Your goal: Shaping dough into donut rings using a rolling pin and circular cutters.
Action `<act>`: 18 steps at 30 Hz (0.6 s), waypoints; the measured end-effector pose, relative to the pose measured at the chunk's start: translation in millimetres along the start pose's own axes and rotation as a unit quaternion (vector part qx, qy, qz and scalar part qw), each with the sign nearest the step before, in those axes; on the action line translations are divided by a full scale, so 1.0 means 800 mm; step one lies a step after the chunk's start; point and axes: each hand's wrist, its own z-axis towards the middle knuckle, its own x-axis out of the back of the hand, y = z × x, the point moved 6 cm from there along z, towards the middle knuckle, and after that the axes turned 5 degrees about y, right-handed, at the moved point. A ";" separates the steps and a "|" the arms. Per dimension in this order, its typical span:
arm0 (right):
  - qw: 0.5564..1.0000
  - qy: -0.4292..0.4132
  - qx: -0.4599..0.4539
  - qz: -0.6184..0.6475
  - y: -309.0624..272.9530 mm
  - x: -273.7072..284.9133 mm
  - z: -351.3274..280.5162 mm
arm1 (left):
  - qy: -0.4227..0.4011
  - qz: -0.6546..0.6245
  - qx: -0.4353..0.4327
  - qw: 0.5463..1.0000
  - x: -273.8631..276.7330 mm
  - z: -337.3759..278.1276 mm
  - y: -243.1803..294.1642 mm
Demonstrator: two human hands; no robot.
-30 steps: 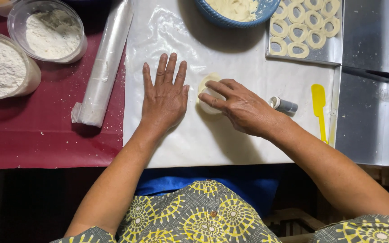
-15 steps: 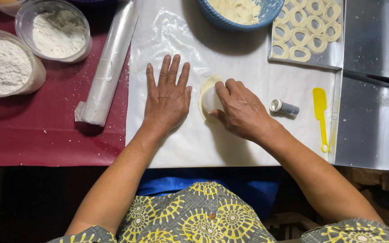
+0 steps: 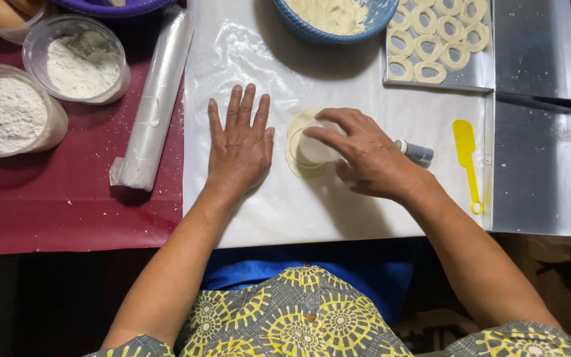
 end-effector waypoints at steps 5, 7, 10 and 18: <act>0.995 0.033 -0.090 -0.031 0.067 0.021 -0.032 | -0.008 -0.012 0.008 1.000 0.004 0.000 0.001; 0.991 0.045 -0.118 -0.043 0.094 0.023 -0.044 | -0.009 -0.013 0.006 1.000 0.004 0.001 0.002; 0.978 0.041 -0.189 -0.077 0.129 0.022 -0.058 | -0.013 -0.013 0.007 1.000 0.002 0.002 0.001; 0.960 0.065 -0.262 -0.077 0.169 0.019 -0.075 | -0.026 -0.024 0.019 0.999 0.001 0.003 0.001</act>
